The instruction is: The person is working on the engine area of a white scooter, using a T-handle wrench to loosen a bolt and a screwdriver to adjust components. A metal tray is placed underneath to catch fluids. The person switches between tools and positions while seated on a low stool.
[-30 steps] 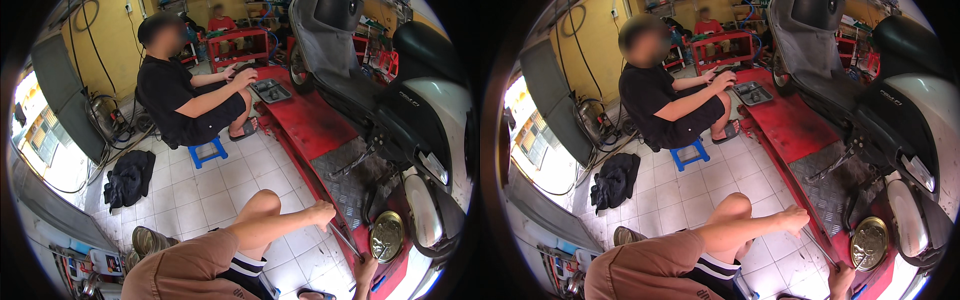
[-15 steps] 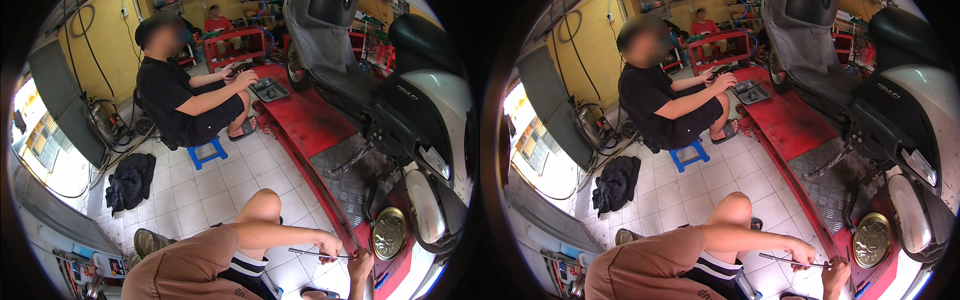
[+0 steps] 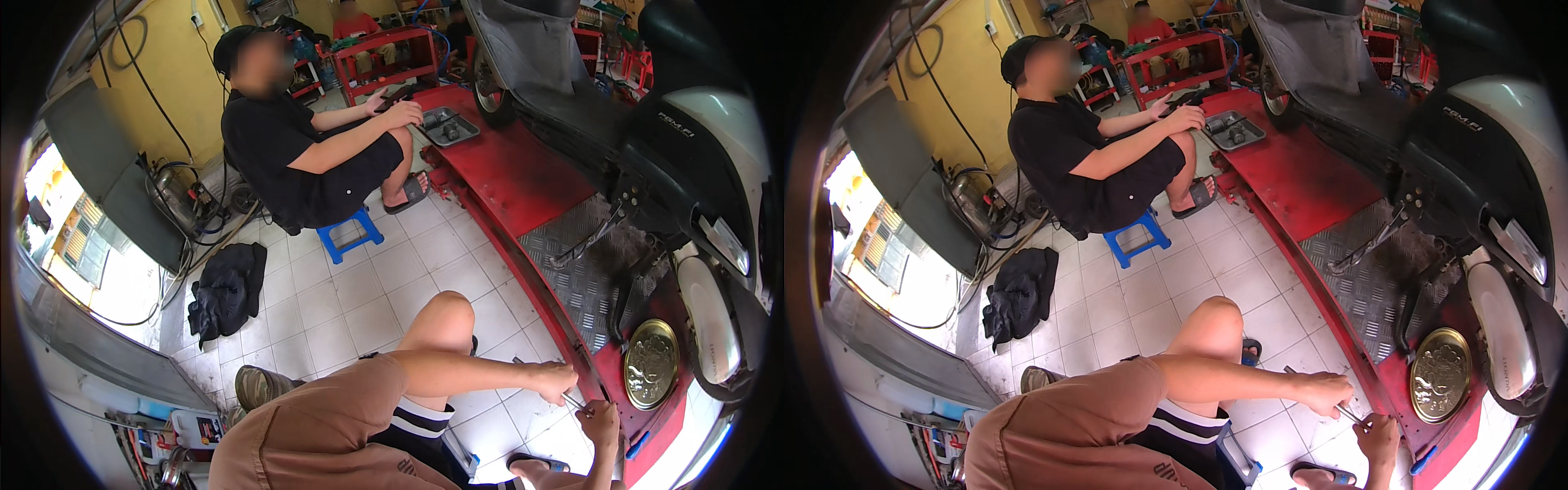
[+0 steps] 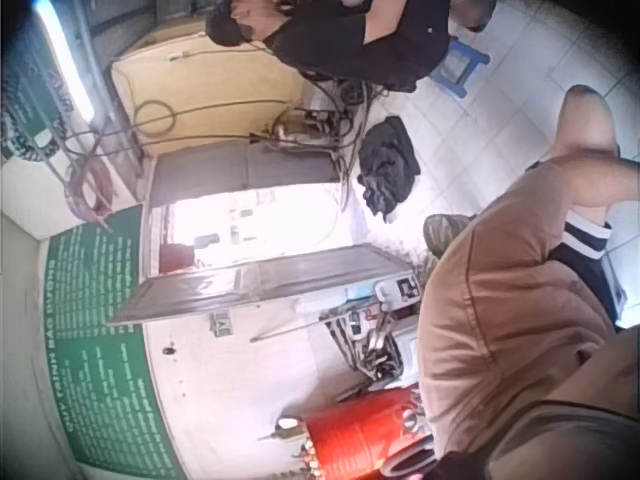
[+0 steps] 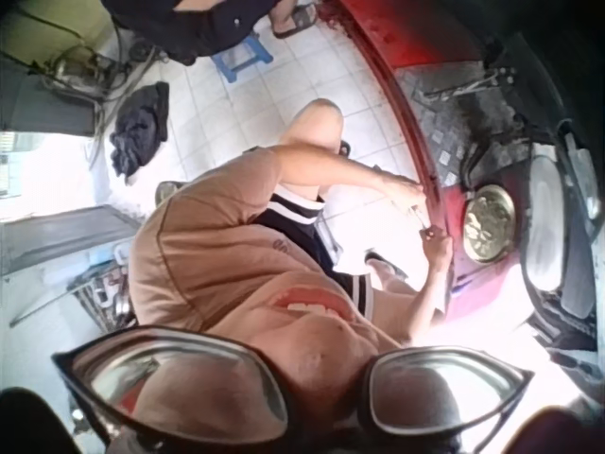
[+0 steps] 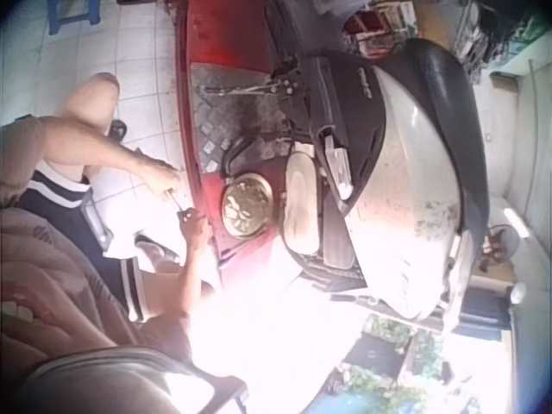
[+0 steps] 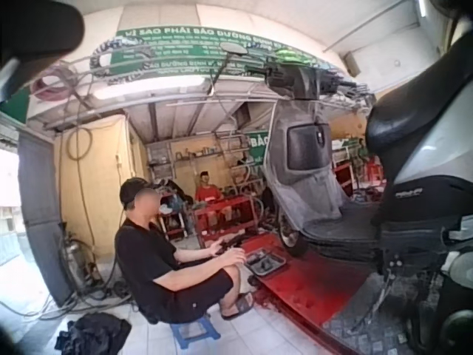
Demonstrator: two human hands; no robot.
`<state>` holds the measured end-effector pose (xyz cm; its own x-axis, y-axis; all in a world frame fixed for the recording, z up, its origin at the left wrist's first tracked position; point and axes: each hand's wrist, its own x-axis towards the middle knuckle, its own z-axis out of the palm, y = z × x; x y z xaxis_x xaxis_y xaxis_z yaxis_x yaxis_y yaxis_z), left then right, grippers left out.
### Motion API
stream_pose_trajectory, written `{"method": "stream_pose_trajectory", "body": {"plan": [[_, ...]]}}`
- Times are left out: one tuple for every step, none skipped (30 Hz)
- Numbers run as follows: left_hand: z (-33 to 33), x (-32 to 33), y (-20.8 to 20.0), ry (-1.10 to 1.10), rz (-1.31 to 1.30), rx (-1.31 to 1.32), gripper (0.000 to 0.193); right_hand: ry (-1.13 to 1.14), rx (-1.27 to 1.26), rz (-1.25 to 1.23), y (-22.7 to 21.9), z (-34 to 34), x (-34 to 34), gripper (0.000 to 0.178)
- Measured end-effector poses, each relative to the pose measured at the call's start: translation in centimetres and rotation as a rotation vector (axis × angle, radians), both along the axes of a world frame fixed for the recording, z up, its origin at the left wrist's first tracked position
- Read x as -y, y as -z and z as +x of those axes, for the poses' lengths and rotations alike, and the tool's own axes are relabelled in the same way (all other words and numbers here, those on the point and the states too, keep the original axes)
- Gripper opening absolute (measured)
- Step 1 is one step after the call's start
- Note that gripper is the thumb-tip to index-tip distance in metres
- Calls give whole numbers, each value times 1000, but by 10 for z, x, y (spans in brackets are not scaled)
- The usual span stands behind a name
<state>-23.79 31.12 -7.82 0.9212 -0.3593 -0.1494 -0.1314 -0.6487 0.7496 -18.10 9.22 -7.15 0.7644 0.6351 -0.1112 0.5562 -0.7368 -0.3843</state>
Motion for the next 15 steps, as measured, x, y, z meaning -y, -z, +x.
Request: {"method": "stream_pose_trajectory", "body": {"plan": [[2, -5, -9, 41, 65, -36, 30, 7, 13, -6, -1, 0, 3, 18], [7, -8, -17, 69, 128, -120, 28, 30, 28, -17, -4, 0, 9, 17], [15, -12, -13, 86, 187, -126, 27, 19, 84, -50, -3, 2, 12, 17], [21, -17, -23, 115, 219, -136, 26, 28, 129, -95, 2, 1, 22, 17], [28, -30, -32, 111, 276, -110, 26, 42, 171, -144, 8, -1, 29, 17], [35, -47, -38, 65, 231, -54, 25, 27, 275, -102, 21, -3, 38, 20], [39, -68, -40, -17, 80, 53, 22, 40, 249, -85, 16, -5, 29, 22], [46, -86, -42, -118, -104, 106, 17, 32, 158, -34, 8, 0, 17, 23], [51, -100, -44, -255, -297, 47, 10, 54, 56, 8, -1, 1, 2, 23], [56, -106, -55, -318, -468, 14, 4, 90, -65, 170, 5, 3, 1, 25], [58, -111, -60, -316, -645, 54, 4, 96, -166, 193, -4, 2, -8, 27], [59, -108, -70, -338, -768, 4, 6, 212, -396, 230, -10, -1, -15, 30], [62, -103, -74, -349, -764, -23, 9, 209, -509, 335, -6, -3, -16, 32], [64, -97, -73, -366, -758, -50, 11, 246, -664, 407, -7, -6, -20, 33], [67, -85, -69, -332, -715, -85, 14, 279, -819, 523, 0, -8, -19, 32]]}}
